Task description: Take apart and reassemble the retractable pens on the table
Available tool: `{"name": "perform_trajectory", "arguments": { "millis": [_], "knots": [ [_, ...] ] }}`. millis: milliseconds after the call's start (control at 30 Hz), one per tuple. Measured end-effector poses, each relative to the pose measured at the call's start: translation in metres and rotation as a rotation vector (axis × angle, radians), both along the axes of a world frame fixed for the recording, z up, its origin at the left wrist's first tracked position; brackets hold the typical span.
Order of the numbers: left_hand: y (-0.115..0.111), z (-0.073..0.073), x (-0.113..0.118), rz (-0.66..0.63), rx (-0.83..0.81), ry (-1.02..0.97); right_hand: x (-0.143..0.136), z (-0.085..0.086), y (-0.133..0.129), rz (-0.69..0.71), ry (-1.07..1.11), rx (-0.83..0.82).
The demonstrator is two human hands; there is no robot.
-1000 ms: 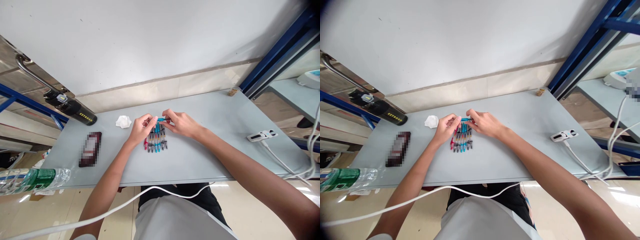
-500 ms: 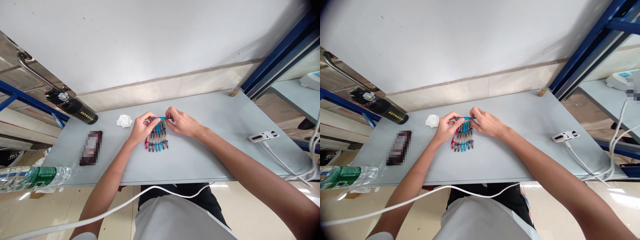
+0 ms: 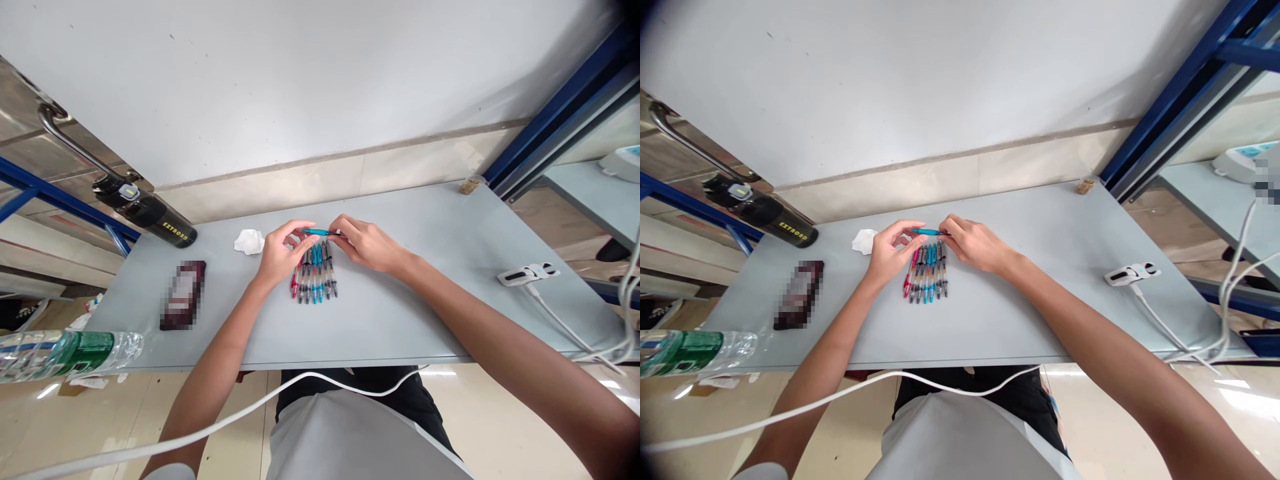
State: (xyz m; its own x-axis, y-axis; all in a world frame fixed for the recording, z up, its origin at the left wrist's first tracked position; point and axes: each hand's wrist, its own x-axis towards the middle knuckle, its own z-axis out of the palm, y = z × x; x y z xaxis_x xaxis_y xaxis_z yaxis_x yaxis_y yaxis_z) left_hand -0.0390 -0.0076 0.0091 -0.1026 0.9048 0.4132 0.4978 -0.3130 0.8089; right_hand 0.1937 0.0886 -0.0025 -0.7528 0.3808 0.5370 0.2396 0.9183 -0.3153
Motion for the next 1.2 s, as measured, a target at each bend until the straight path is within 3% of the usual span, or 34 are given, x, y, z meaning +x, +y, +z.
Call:
{"name": "perform_trajectory", "arguments": {
  "millis": [700, 867, 1033, 1200],
  "knots": [
    [0.0003, -0.0032, 0.002, -0.027, -0.064, -0.025, -0.0003, -0.0045, 0.0014, -0.042, 0.002, 0.096],
    [0.0001, -0.0029, 0.0035, -0.048, -0.002, -0.015, -0.0001, -0.0053, 0.0015, -0.049, 0.0, 0.112],
    [0.0007, -0.0043, 0.0036, -0.021, -0.092, -0.055, -0.0001, -0.0058, 0.001, -0.053, -0.006, 0.131],
    [0.0003, -0.0016, 0.0039, -0.056, -0.016, 0.007, -0.0003, -0.0057, 0.0015, -0.067, -0.018, 0.143]
  ]
}}
